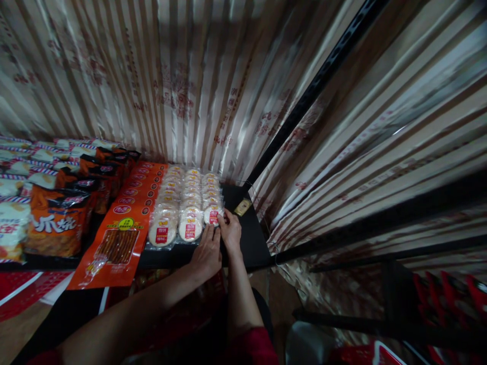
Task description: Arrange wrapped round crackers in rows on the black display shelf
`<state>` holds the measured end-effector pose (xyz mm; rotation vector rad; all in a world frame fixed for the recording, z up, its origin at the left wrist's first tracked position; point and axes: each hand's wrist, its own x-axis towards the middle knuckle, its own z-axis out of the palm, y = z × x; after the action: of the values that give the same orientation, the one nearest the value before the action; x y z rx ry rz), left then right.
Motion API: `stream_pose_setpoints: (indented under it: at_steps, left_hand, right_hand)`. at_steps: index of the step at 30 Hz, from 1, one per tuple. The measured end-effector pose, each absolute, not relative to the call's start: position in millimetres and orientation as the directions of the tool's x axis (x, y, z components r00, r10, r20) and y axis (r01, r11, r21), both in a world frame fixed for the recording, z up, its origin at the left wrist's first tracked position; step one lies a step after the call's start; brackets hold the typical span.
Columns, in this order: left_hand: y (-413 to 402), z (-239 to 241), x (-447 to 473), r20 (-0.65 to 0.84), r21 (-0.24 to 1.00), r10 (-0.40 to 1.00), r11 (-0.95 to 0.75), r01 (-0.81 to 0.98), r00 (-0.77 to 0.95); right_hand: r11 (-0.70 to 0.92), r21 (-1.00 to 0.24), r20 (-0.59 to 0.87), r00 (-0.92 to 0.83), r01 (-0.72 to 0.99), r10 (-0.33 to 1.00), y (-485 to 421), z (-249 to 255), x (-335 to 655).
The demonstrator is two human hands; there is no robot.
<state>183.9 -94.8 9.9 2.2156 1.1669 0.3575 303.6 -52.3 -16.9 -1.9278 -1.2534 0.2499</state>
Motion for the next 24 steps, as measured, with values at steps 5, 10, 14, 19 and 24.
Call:
stream_pose_setpoints:
  at_steps: [5, 10, 14, 19, 24]
  left_hand:
    - [-95, 10, 182, -0.033, 0.604, 0.813, -0.447, 0.660, 0.581]
    - [-95, 10, 181, -0.037, 0.590, 0.810, -0.454, 0.668, 0.585]
    - [-96, 11, 182, -0.027, 0.588, 0.817, -0.453, 0.671, 0.576]
    - [-95, 9, 183, -0.041, 0.596, 0.815, -0.445, 0.668, 0.579]
    - [-97, 1, 183, 0.017, 0.608, 0.821, -0.461, 0.646, 0.570]
  right_hand:
    - [-0.200, -0.693, 0.249, 0.491, 0.692, 0.835, -53, -16, 302]
    - [-0.228, -0.664, 0.218, 0.476, 0.712, 0.852, -54, -13, 300]
    - [-0.198, -0.673, 0.243, 0.466, 0.713, 0.851, -54, -16, 300]
    - [-0.171, -0.667, 0.273, 0.452, 0.725, 0.849, -53, -20, 300]
    - [-0.158, -0.657, 0.311, 0.455, 0.738, 0.834, -54, -25, 300]
